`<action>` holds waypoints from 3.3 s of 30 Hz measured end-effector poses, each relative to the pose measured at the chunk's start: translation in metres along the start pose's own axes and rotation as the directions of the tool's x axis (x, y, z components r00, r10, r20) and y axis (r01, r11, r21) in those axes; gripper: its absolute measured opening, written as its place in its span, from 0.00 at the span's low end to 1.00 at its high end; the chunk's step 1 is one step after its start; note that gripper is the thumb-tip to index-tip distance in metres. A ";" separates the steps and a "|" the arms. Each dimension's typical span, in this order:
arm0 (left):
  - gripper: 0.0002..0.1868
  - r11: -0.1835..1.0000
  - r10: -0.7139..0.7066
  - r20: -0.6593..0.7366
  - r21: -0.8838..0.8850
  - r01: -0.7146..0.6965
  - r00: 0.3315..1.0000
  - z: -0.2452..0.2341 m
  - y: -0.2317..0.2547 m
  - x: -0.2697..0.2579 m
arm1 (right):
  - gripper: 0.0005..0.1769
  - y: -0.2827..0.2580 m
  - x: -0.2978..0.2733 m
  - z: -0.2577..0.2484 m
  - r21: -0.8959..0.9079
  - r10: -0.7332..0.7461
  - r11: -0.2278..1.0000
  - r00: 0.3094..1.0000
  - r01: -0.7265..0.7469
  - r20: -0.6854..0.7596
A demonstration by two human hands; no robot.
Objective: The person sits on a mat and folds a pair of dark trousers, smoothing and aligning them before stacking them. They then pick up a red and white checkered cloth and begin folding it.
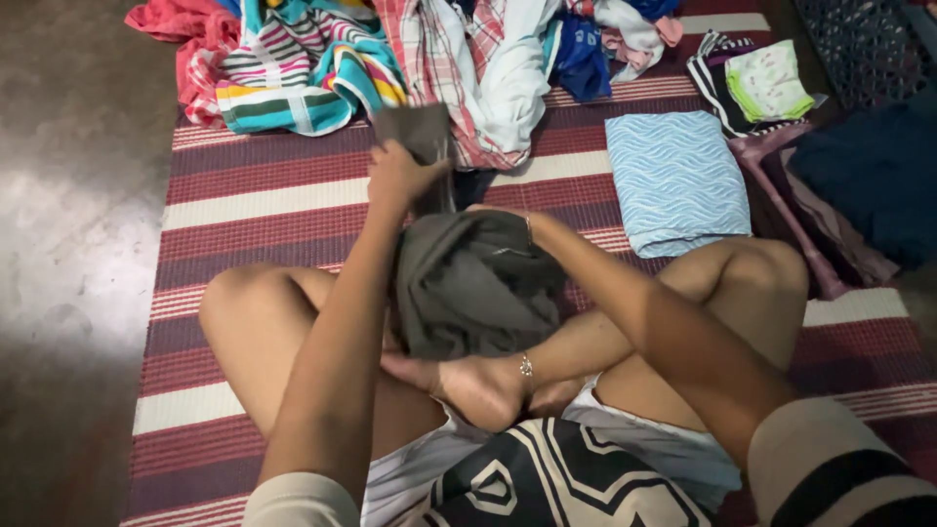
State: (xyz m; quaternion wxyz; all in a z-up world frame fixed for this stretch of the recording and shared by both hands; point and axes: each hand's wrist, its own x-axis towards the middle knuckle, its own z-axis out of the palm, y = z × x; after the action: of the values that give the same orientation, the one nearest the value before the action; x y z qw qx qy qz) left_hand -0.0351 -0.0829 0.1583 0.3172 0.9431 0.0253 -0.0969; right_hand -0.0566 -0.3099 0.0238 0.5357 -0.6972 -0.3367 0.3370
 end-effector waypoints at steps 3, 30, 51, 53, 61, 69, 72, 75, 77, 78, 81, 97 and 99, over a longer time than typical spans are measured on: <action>0.55 0.967 0.189 -0.623 0.255 -0.031 0.759 0.033 -0.020 0.009 | 0.16 -0.024 0.009 0.010 0.006 0.013 1.000 0.988 -0.014 0.154; 0.27 0.642 0.393 0.106 0.680 -0.355 0.914 0.180 -0.090 0.074 | 0.32 -0.062 -0.003 -0.026 -0.606 0.023 0.273 0.635 -0.747 -0.772; 0.33 0.848 0.193 0.149 0.471 -0.242 0.970 0.096 -0.026 0.085 | 0.42 -0.036 0.035 -0.085 -0.609 0.320 0.391 0.722 -0.690 -0.613; 0.31 0.841 0.223 0.122 0.478 -0.254 0.967 0.094 -0.029 0.086 | 0.46 -0.039 0.037 -0.087 -0.594 0.332 0.411 0.720 -0.692 -0.609; 0.28 0.817 0.316 0.078 0.483 -0.313 0.946 0.075 -0.035 0.121 | 0.69 -0.061 0.053 -0.112 -0.620 0.316 0.389 0.731 -0.682 -0.605; 0.22 0.730 0.527 -0.040 0.532 -0.429 0.849 0.040 -0.036 0.160 | 0.60 -0.025 0.088 -0.163 -0.605 0.294 0.315 0.681 -0.732 -0.671; 0.14 0.725 0.498 -0.017 0.557 -0.406 0.867 0.046 -0.043 0.171 | 0.60 -0.025 0.096 -0.175 -0.573 0.274 0.355 0.668 -0.739 -0.692; 0.06 0.715 0.534 -0.155 0.607 -0.347 0.831 0.049 -0.049 0.173 | 0.56 0.012 0.111 -0.198 -0.546 -0.006 0.455 0.611 -0.703 -0.792; 0.20 0.767 0.528 -0.297 0.570 -0.296 0.796 0.046 -0.045 0.172 | 0.47 -0.009 0.116 -0.202 -0.411 0.114 0.516 0.536 -0.751 -0.836; 0.36 0.811 0.511 -0.432 0.529 -0.250 0.743 0.042 -0.043 0.173 | 0.38 -0.020 0.121 -0.204 -0.264 0.237 0.562 0.458 -0.784 -0.857; 0.66 0.789 0.526 -0.543 0.600 -0.137 0.654 0.021 -0.031 0.170 | 0.37 -0.030 0.117 -0.198 -0.180 0.188 0.515 0.316 -0.838 -0.930; 0.75 0.957 -0.159 -0.228 0.204 0.206 0.961 -0.008 -0.039 0.253 | 0.62 0.008 0.118 -0.255 -0.057 0.175 0.550 0.181 -0.834 -0.968; 0.74 0.959 -0.142 -0.212 0.212 0.187 0.967 -0.011 -0.041 0.261 | 0.56 0.006 0.123 -0.265 -0.045 0.219 0.598 0.217 -0.800 -0.951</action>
State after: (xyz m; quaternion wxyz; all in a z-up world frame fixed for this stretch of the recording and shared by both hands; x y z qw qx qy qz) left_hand 0.2178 -0.0474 0.0907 0.1926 0.9729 0.1235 -0.0327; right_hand 0.2317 -0.3465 0.0574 0.2514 -0.9503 0.1820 -0.0232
